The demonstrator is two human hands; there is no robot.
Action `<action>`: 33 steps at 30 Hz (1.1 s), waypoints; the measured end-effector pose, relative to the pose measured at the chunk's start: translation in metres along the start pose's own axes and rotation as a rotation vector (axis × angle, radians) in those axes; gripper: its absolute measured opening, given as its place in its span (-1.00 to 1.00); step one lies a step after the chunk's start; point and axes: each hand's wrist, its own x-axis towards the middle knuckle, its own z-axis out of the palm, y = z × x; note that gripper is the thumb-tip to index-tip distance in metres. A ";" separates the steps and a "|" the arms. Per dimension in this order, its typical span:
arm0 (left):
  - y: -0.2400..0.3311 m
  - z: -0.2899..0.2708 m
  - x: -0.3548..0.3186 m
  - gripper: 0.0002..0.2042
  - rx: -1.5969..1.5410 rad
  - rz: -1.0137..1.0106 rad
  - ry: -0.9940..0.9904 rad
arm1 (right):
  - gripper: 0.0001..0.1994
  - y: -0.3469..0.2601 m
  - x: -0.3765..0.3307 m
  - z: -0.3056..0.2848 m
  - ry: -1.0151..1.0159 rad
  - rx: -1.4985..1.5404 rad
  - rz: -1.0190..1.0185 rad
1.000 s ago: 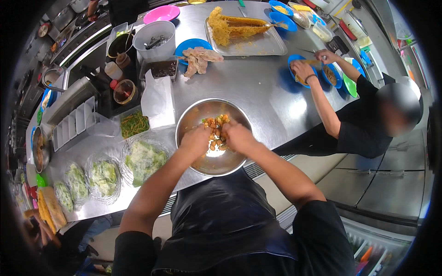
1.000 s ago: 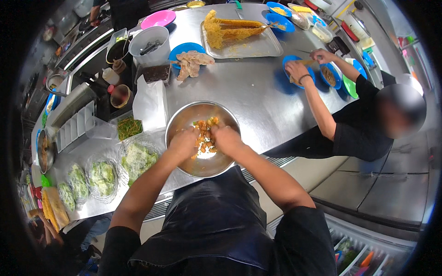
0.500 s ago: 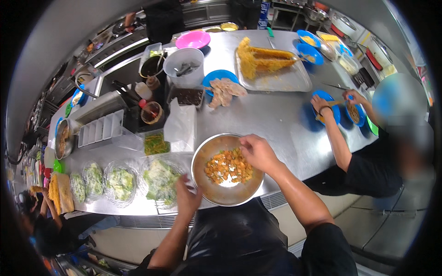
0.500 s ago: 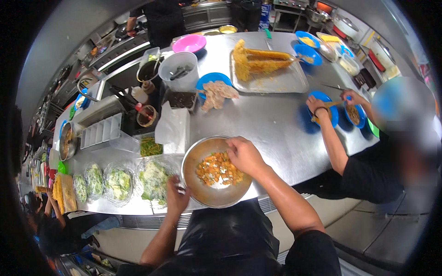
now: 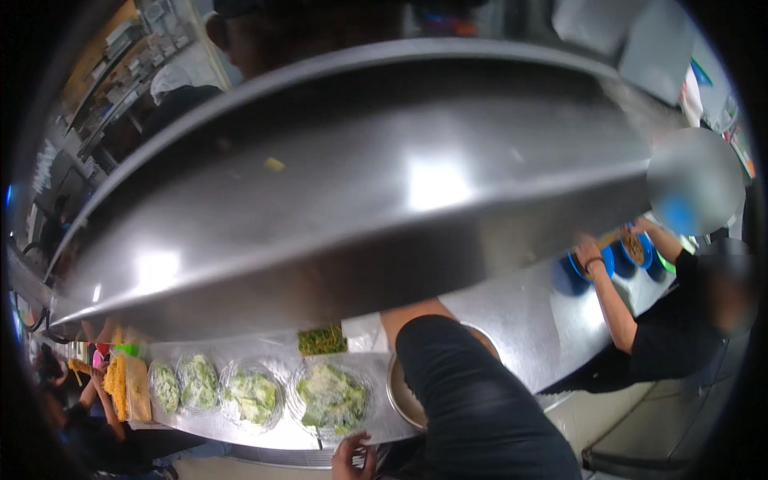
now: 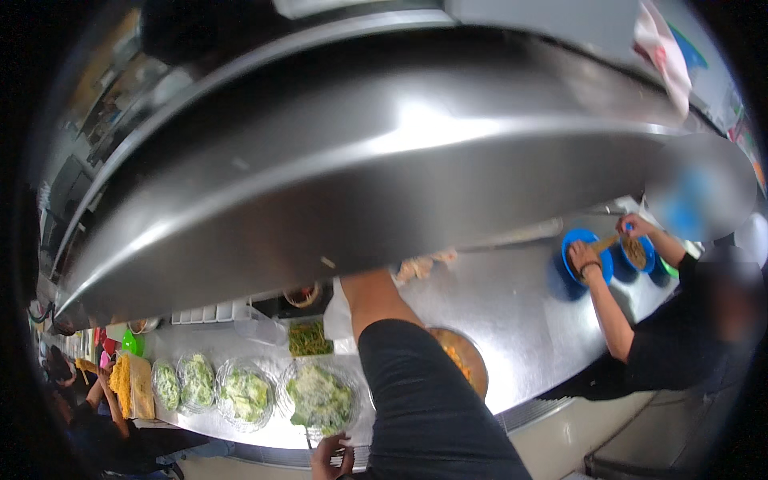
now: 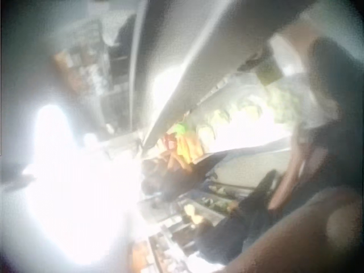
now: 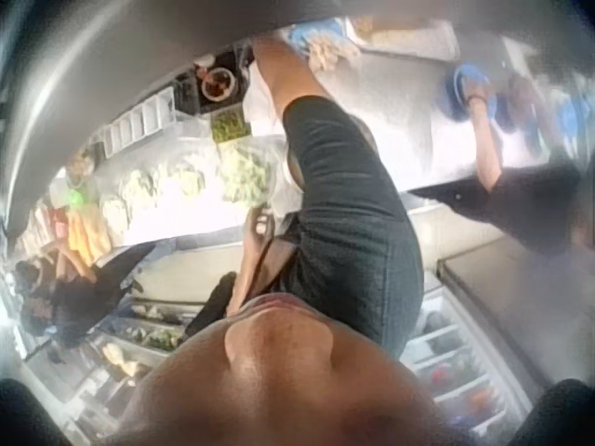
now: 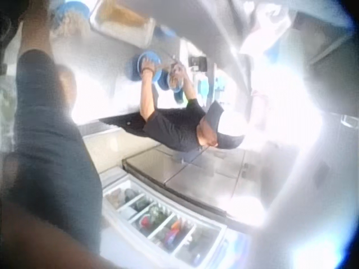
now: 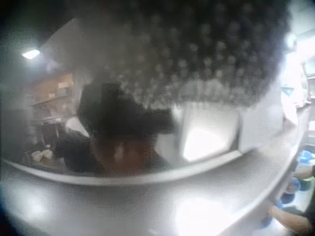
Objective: The person mixes a salad in a large metal bowl using a spoon, then adds seasoning from a small container. They proceed to distribute the mixed salad into several clear plastic bowls lined up on the stainless steel counter. Finally, they add shredded chicken pieces by hand to the bowls.
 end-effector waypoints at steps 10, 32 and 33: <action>-0.014 -0.078 -0.050 -0.74 0.226 -0.118 0.216 | -0.68 0.054 -0.035 -0.055 -0.107 0.064 0.016; 0.149 0.091 0.121 -0.40 -0.788 -0.004 -0.015 | -0.30 0.089 -0.388 -0.110 -0.380 1.752 -0.091; 0.161 0.102 0.120 -0.32 -0.794 0.036 -0.037 | -0.35 0.090 -0.410 -0.111 -0.367 1.868 -0.172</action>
